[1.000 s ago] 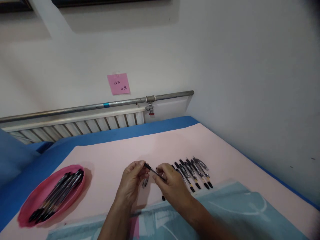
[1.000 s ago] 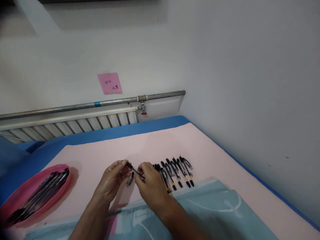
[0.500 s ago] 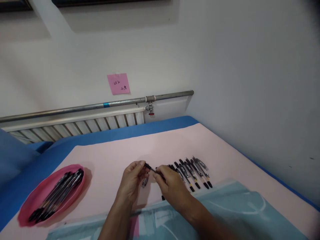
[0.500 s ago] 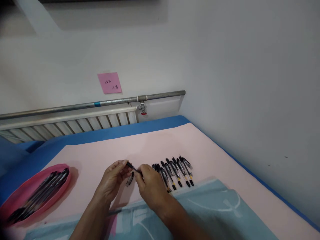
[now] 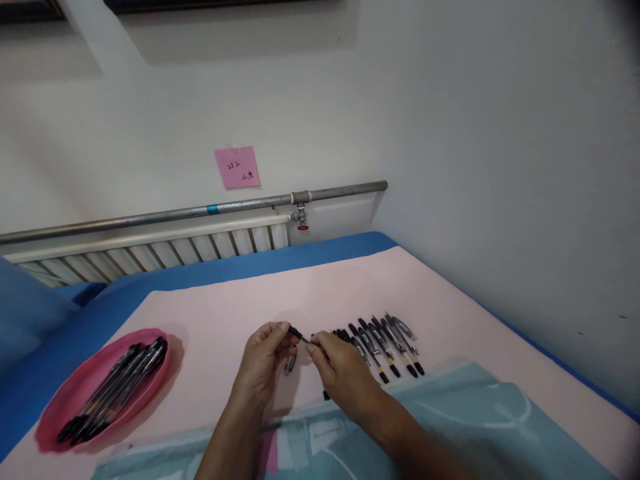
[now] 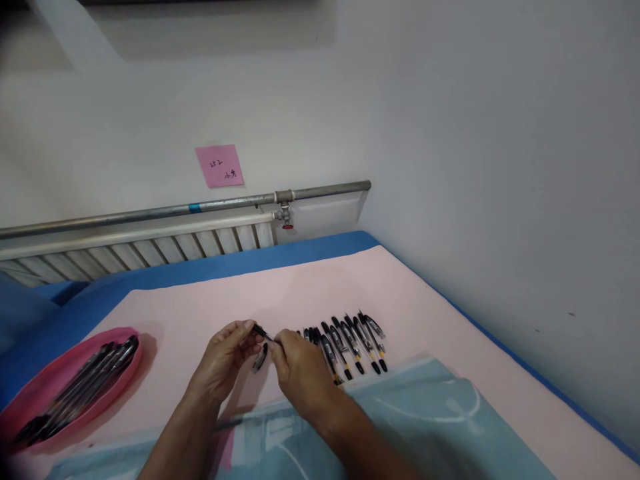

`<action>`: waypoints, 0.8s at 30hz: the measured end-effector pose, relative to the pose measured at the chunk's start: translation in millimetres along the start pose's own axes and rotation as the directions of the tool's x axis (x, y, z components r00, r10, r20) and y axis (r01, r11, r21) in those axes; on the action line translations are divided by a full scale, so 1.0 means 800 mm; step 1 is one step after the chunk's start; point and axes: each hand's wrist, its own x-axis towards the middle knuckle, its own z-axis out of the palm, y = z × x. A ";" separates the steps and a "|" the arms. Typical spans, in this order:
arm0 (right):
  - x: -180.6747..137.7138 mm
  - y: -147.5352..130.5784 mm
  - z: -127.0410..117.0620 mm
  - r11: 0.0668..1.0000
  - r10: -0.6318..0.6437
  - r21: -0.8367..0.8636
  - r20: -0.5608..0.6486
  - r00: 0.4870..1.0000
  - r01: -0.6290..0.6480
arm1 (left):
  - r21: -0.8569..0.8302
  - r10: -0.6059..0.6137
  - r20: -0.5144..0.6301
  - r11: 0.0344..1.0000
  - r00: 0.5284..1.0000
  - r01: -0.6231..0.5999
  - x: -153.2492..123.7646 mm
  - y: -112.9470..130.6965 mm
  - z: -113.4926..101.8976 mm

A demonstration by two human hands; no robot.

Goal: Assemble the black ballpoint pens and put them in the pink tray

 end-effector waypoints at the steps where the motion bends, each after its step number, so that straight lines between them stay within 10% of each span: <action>1: 0.000 0.000 0.000 1.000 0.008 0.004 -0.002 1.000 -0.008 | 0.002 -0.002 -0.002 1.000 1.000 0.002 0.000 0.000 0.000; 24: 0.000 0.001 0.000 1.000 0.008 -0.025 0.034 0.999 -0.007 | 0.029 0.003 0.008 1.000 1.000 -0.003 0.000 -0.003 -0.002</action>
